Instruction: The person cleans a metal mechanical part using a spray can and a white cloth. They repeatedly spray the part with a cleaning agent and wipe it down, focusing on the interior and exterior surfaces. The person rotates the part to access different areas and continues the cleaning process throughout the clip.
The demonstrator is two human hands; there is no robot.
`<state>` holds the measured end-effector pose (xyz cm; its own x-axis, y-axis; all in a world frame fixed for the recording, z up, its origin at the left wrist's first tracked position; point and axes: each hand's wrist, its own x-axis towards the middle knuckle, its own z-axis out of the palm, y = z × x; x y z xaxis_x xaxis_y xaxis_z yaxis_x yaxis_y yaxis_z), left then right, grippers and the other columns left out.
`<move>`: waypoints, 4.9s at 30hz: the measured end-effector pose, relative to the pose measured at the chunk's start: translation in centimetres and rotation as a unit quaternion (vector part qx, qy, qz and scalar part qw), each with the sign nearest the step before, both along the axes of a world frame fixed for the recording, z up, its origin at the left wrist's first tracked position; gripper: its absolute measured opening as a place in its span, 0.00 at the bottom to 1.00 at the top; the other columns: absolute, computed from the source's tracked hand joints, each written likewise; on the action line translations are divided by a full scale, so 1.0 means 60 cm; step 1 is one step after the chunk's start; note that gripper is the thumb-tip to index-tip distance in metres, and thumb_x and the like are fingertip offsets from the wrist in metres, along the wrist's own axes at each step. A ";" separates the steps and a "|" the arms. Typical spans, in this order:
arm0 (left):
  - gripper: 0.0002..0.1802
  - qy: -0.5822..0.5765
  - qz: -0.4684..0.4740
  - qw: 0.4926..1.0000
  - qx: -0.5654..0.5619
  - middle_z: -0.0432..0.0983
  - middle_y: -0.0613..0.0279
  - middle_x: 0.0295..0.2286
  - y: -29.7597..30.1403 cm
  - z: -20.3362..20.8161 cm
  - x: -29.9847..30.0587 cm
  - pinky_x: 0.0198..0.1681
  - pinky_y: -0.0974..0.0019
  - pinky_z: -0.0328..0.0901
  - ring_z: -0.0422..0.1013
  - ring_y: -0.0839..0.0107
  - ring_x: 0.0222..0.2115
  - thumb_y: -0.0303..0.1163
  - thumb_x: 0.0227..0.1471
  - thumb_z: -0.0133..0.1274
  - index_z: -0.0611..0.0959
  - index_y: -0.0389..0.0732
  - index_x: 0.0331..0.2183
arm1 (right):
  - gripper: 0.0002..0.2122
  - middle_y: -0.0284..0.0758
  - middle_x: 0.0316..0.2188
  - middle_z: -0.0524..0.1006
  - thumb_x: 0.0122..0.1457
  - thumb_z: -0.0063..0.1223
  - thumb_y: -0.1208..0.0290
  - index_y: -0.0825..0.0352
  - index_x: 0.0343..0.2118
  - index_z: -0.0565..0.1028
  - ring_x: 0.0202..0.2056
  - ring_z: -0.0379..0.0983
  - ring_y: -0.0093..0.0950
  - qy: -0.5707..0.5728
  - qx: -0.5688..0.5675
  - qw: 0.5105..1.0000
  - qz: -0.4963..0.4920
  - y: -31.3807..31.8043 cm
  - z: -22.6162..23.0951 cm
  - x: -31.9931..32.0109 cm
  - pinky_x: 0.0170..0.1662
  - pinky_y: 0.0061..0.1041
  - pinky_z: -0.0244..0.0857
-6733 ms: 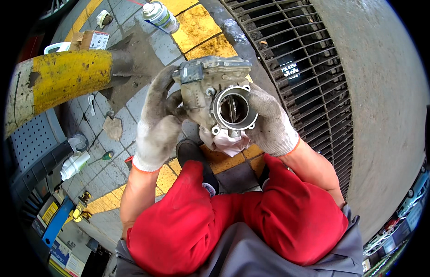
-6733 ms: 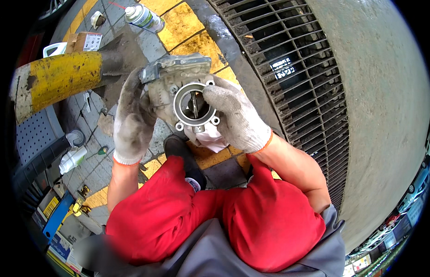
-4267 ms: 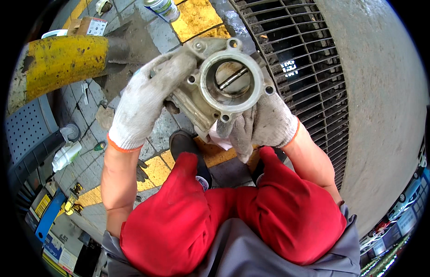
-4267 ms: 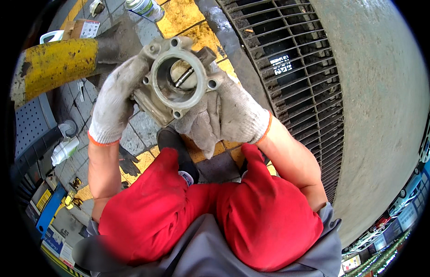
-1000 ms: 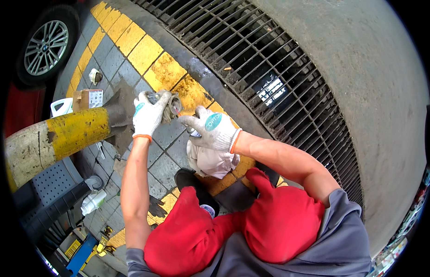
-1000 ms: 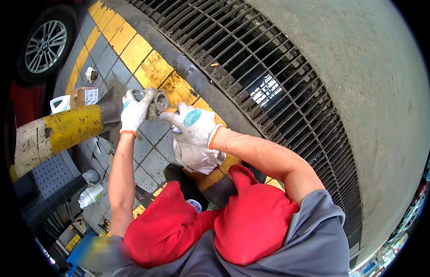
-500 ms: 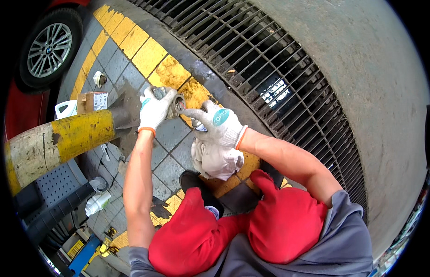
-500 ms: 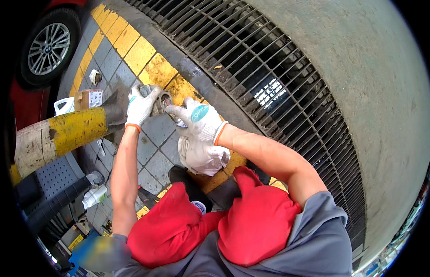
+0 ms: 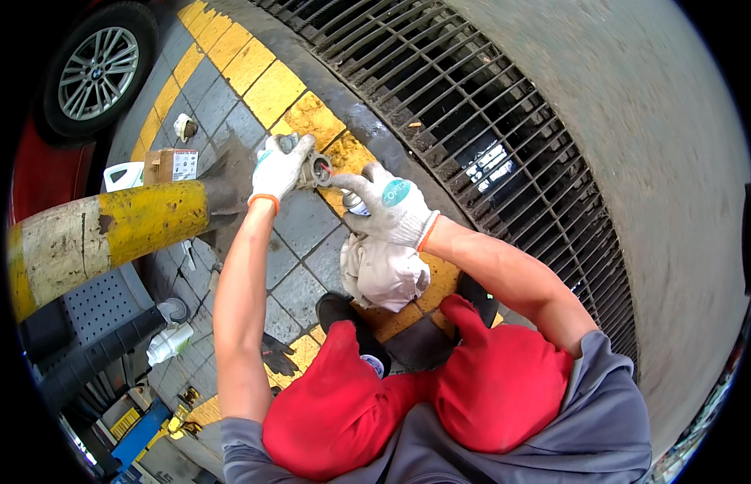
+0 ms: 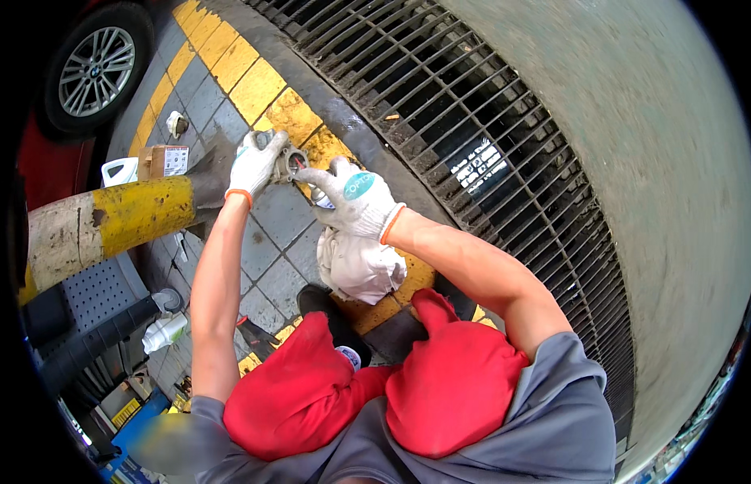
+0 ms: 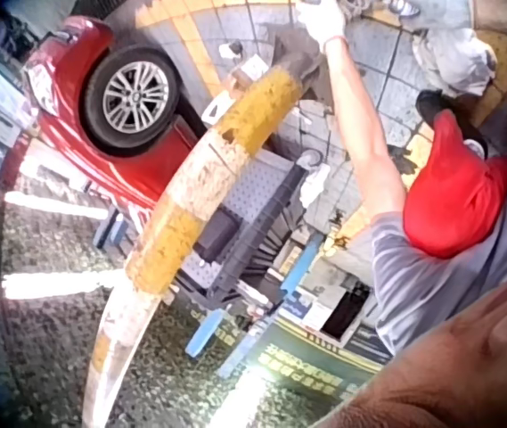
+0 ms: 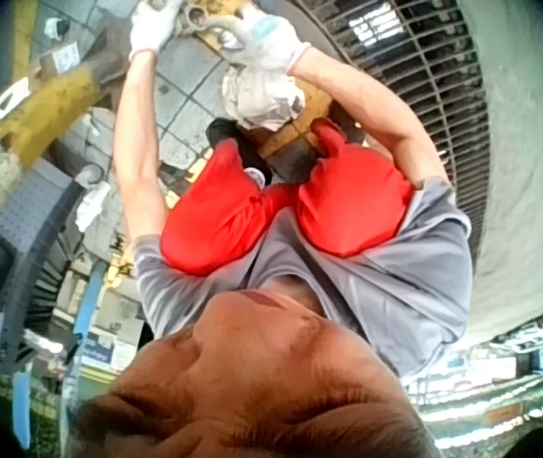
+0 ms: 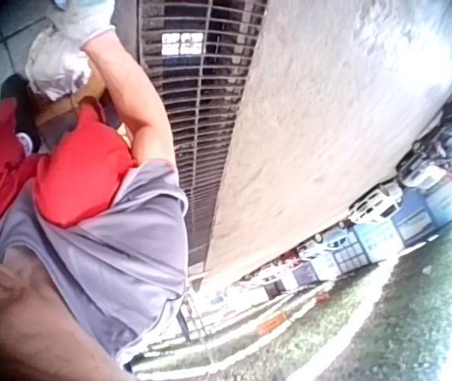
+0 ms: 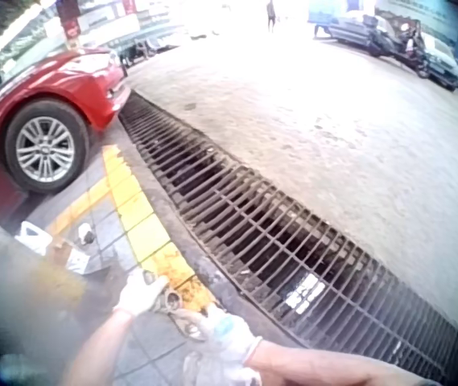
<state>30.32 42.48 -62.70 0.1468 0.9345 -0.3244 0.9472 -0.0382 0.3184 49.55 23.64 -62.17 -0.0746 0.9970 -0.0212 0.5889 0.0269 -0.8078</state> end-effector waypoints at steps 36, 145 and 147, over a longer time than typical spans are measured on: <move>0.59 0.040 -0.011 0.999 0.006 0.69 0.33 0.62 -0.007 0.015 0.042 0.63 0.48 0.67 0.70 0.40 0.62 0.73 0.51 0.60 0.71 0.33 0.67 | 0.29 0.46 0.46 0.74 0.56 0.69 0.59 0.49 0.62 0.72 0.43 0.80 0.49 0.027 -0.023 0.999 0.010 -0.016 0.002 0.021 0.44 0.44 0.78; 0.42 -0.210 0.078 0.973 -0.058 0.76 0.47 0.55 -0.104 0.017 -0.219 0.60 0.58 0.69 0.76 0.58 0.55 0.48 0.55 0.70 0.73 0.37 0.62 | 0.10 0.45 0.40 0.77 0.63 0.62 0.64 0.63 0.42 0.79 0.43 0.80 0.47 -0.208 -0.195 0.958 -0.041 -0.050 -0.101 0.026 0.46 0.41 0.74; 0.41 -0.241 0.093 0.963 -0.078 0.78 0.48 0.54 -0.104 0.024 -0.220 0.59 0.59 0.70 0.76 0.60 0.54 0.48 0.56 0.70 0.74 0.37 0.62 | 0.07 0.43 0.40 0.77 0.64 0.62 0.69 0.64 0.42 0.78 0.42 0.79 0.45 -0.123 -0.119 0.984 -0.051 -0.052 -0.077 0.025 0.46 0.39 0.74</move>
